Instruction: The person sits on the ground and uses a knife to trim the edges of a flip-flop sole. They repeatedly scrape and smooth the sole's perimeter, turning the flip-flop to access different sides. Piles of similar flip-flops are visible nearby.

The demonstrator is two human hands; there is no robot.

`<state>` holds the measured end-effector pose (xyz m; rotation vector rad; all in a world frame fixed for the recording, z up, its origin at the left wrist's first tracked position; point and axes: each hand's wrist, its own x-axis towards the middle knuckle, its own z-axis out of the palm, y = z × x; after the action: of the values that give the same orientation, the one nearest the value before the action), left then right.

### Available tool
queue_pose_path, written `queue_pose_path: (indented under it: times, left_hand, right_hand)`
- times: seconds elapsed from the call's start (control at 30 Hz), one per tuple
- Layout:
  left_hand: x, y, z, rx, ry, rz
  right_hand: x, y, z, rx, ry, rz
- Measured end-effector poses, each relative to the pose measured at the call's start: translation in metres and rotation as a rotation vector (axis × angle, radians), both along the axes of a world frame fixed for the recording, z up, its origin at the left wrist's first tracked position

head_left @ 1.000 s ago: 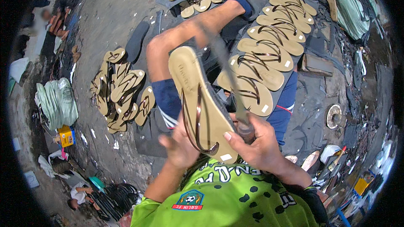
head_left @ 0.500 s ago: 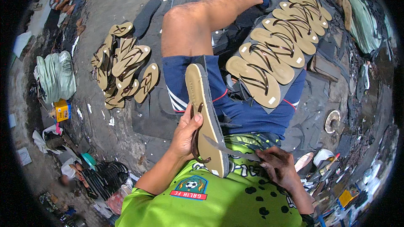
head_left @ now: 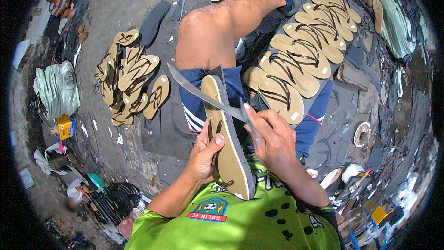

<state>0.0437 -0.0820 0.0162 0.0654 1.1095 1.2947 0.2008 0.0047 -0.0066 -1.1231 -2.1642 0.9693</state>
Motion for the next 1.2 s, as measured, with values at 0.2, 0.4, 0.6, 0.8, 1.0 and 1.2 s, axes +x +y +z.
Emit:
queue_pose_path:
  times: [0.2,0.4,0.6,0.8,1.0,1.2]
  left_hand:
    - [0.002,-0.006,-0.002,-0.002,-0.021,-0.006]
    - [0.005,-0.010,-0.001,0.059,0.023,-0.073]
    - [-0.005,0.004,0.015,0.203,0.129,-0.047]
    - [-0.020,0.041,0.017,0.269,0.154,-0.098]
    - [-0.032,0.072,0.032,0.252,0.155,-0.189]
    - [-0.032,0.066,0.000,0.233,-0.036,-0.166]
  right_hand:
    - [-0.018,0.025,-0.008,0.099,0.031,-0.058]
    - [-0.037,0.071,-0.003,0.182,0.064,-0.139]
    - [0.009,0.025,0.040,-0.535,0.371,0.078]
    - [0.024,-0.027,0.029,-0.754,0.427,0.096]
    - [0.031,-0.005,0.025,-0.118,0.372,0.049]
    - [0.053,-0.016,-0.017,0.192,0.044,-0.012]
